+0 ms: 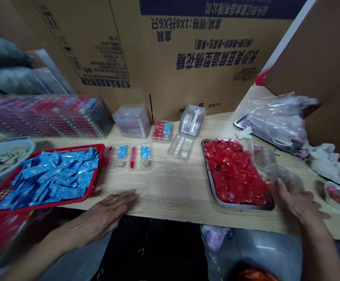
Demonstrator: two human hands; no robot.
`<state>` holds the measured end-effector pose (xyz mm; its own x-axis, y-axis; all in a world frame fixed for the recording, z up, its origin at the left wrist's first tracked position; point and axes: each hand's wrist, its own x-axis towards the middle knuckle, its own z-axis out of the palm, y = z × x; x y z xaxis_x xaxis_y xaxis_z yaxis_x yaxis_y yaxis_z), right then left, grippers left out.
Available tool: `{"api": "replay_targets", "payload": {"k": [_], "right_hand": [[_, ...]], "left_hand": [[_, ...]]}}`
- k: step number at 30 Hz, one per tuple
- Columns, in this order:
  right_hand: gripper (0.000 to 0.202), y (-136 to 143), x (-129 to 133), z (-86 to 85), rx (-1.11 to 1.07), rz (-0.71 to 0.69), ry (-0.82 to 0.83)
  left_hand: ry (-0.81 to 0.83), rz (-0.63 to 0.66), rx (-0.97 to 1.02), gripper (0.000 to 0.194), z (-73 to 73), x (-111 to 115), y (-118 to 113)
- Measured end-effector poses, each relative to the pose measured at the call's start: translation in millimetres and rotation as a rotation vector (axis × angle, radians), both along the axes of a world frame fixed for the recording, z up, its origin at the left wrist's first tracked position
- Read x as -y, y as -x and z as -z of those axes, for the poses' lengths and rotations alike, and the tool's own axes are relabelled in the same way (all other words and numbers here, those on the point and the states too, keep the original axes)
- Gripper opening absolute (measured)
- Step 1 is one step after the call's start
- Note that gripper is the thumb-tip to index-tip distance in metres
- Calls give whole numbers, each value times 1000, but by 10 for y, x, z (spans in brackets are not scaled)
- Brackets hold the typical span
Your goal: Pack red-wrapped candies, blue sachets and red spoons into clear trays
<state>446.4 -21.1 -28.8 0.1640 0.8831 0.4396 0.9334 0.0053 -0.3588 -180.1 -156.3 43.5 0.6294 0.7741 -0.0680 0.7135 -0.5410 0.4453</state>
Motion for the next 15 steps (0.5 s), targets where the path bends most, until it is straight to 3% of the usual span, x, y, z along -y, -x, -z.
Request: {"api": "replay_targets", "payload": {"k": [2, 4, 5, 7, 9, 10, 12, 15], "right_hand": [[63, 227, 6, -80, 19, 216, 5], [63, 771, 85, -256, 69, 221, 102], [61, 1139, 155, -346, 93, 126, 82], [59, 1944, 344, -460, 90, -329, 73], [56, 2642, 555, -438, 138, -649, 150], [56, 2892, 651, -379, 167, -732, 186], [53, 3145, 798, -204, 203, -744, 232], [52, 3057, 879, 33, 223, -648, 233]], "left_hand": [[-44, 20, -47, 57, 140, 28, -67], [-84, -51, -47, 54, 233, 49, -213], [-105, -100, -41, 55, 269, 60, -315], [-143, -182, -31, 65, 340, 81, -549], [-176, -215, -30, 63, 421, 105, -757], [-188, -204, -33, 57, 460, 118, -827], [-193, -123, -34, 49, 521, 143, -876], [-137, 53, 18, 43, 535, 154, -776]]}}
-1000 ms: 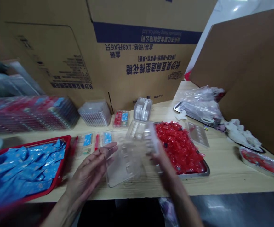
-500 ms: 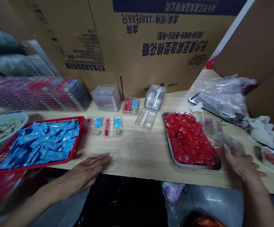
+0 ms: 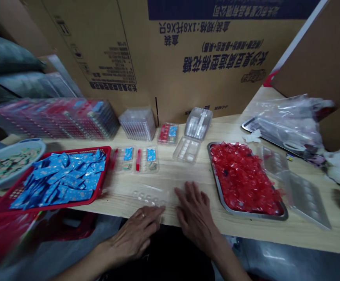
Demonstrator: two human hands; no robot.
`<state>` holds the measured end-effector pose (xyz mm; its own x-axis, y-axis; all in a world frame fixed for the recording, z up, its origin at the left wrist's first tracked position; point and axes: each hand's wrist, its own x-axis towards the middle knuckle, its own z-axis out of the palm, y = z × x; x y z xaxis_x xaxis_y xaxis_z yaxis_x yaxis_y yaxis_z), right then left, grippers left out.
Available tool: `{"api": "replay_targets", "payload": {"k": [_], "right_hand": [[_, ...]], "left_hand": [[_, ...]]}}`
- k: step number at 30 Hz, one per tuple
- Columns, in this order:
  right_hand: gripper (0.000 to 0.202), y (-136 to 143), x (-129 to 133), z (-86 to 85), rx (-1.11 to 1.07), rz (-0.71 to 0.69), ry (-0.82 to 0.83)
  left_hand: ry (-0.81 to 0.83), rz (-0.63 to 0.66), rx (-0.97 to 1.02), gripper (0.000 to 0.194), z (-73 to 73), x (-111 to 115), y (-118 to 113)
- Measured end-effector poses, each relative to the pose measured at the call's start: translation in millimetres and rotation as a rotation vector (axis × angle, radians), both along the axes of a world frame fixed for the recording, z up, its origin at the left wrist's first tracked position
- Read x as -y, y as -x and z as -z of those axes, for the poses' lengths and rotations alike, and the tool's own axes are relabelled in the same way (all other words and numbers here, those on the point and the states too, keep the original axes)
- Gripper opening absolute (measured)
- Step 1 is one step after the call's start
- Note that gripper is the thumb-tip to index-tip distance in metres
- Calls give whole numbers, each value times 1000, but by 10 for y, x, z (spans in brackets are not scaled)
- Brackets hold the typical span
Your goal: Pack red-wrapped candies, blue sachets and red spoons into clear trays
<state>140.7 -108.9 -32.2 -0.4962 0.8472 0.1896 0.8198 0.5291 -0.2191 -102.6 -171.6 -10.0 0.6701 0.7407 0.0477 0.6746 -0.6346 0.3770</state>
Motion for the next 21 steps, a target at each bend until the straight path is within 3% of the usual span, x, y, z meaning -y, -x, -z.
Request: {"api": "replay_targets", "payload": {"k": [3, 8, 14, 18, 21], "right_hand": [[54, -220, -18, 79, -15, 21, -38], [64, -275, -25, 110, -103, -106, -78], [75, -243, -33, 459, -30, -182, -240], [75, -273, -61, 616, -1, -121, -204], [74, -367, -144, 594, 22, -66, -132]], "left_hand": [[51, 62, 98, 31, -52, -64, 99], [-3, 45, 125, 49, -128, -290, 57], [-86, 93, 3, 47, -146, -375, 90], [-168, -14, 4, 52, -260, -325, 164], [-306, -205, 51, 42, -481, -370, 538]]}}
